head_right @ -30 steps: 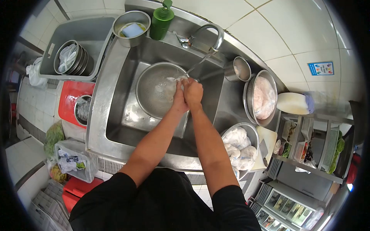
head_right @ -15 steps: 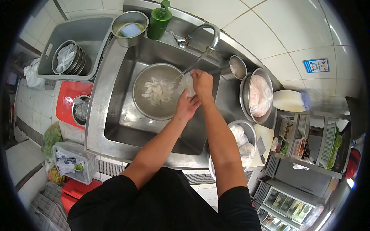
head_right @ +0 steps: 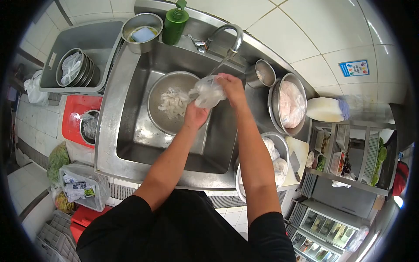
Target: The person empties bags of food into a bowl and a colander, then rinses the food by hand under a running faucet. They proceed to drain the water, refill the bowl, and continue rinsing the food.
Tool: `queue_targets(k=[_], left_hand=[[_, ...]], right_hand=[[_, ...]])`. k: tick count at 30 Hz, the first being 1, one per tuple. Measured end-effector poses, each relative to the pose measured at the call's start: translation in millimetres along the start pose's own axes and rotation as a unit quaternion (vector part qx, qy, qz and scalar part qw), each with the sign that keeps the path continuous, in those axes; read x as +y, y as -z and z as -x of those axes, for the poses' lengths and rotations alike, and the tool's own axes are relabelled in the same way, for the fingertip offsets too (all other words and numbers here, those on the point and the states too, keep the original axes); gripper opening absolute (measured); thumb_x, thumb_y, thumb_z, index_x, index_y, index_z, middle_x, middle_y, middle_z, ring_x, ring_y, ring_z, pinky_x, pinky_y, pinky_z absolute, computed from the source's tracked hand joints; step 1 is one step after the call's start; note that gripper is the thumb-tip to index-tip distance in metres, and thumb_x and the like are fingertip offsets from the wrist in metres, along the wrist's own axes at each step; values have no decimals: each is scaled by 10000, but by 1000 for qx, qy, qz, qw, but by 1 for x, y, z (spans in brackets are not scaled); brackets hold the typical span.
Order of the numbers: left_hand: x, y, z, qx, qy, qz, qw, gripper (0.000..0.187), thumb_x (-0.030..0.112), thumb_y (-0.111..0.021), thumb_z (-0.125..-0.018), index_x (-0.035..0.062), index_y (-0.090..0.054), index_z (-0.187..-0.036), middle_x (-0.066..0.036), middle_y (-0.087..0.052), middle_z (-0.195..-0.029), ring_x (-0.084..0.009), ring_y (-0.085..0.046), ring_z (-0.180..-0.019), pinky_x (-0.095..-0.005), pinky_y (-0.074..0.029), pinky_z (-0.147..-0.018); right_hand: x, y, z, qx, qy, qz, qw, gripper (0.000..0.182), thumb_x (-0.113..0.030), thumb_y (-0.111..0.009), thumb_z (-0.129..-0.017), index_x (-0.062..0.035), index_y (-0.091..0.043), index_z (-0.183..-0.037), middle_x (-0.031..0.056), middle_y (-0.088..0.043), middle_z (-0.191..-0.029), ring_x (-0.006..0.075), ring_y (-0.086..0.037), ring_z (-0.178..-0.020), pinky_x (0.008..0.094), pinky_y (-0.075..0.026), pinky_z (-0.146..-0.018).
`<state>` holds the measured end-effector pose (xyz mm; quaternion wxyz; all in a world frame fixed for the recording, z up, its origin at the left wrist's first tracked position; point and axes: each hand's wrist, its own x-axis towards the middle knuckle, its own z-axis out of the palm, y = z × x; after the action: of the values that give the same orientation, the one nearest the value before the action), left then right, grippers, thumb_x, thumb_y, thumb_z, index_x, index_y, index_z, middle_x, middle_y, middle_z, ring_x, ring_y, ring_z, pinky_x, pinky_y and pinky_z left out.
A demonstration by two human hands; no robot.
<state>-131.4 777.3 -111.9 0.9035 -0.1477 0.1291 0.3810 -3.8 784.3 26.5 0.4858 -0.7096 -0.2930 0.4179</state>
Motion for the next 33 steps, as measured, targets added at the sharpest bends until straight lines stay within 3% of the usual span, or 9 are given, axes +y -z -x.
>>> queue_targets(k=[8, 9, 11, 14, 16, 23, 26, 28, 33], left_hand=[[4, -8, 5, 37, 4, -21, 999, 251, 197, -611, -918, 54, -629, -1124, -59, -690, -1052, -223, -673, -977, -343, -547, -884], [8, 19, -2, -39, 58, 5, 998, 268, 199, -604, -911, 44, -617, -1129, -61, -678, -1024, -215, -668, -933, -339, -550, -852], [15, 45, -6, -115, 111, 32, 987, 285, 201, -597, -904, 35, -605, -1135, -63, -666, -995, -206, -662, -890, -335, -552, -821], [18, 39, 7, -11, 122, 10, 992, 361, 274, -596, -904, 57, -572, -1192, -69, -632, -1061, -216, -628, -959, -342, -523, -847], [20, -7, 31, 121, 44, -6, 992, 436, 315, -594, -921, 68, -520, -1272, -93, -575, -1223, -242, -565, -1127, -377, -483, -940], [30, -1, 19, 165, 38, -11, 986, 506, 345, -613, -932, 56, -484, -1326, -121, -514, -1357, -262, -492, -1262, -423, -411, -1057], [22, 1, 19, 67, 57, -49, 995, 434, 262, -607, -933, 36, -514, -1291, -127, -574, -1284, -272, -534, -1218, -432, -432, -1048], [16, 4, 14, 20, 0, -60, 998, 329, 154, -585, -926, 4, -551, -1217, -126, -629, -1187, -272, -592, -1136, -416, -468, -1021], [15, 22, -3, 78, -72, -24, 994, 324, 18, -585, -881, 33, -523, -1198, -120, -622, -1170, -255, -621, -1083, -394, -529, -939]], right_hand=[[75, 10, -4, -46, 2, 142, 989, 294, -219, -625, -951, -27, -606, -1173, 23, -665, -982, 115, -619, -824, 290, -508, -738], [67, 5, -1, -45, 2, 141, 989, 294, -219, -625, -951, -27, -606, -1173, 23, -665, -982, 115, -619, -824, 290, -508, -738], [41, -11, 8, 125, -103, -166, 973, 248, -241, -532, -993, -50, -590, -1139, 53, -669, -996, 166, -663, -799, 312, -546, -650], [34, -11, 16, 52, -159, -204, 965, 204, -216, -502, -1005, -68, -573, -1127, 69, -666, -996, 205, -678, -840, 353, -563, -624], [51, -4, 15, 39, -161, -194, 967, 213, -216, -500, -1008, -64, -566, -1142, 71, -664, -1014, 205, -677, -852, 359, -569, -639], [33, -10, 40, -9, -127, -300, 946, 317, -162, -557, -971, -33, -526, -1259, 101, -662, -1066, 242, -658, -975, 395, -557, -819], [38, -9, 41, -47, -100, -220, 969, 374, -55, -602, -908, -12, -529, -1272, 107, -659, -1079, 236, -640, -1022, 383, -531, -872], [55, -4, 35, -29, -77, -153, 985, 378, -11, -594, -890, -16, -535, -1263, 103, -655, -1102, 227, -649, -1003, 361, -537, -861], [72, -5, 31, 92, -13, -121, 988, 349, 48, -590, -855, -16, -581, -1198, 81, -667, -1052, 184, -660, -903, 301, -545, -769]])
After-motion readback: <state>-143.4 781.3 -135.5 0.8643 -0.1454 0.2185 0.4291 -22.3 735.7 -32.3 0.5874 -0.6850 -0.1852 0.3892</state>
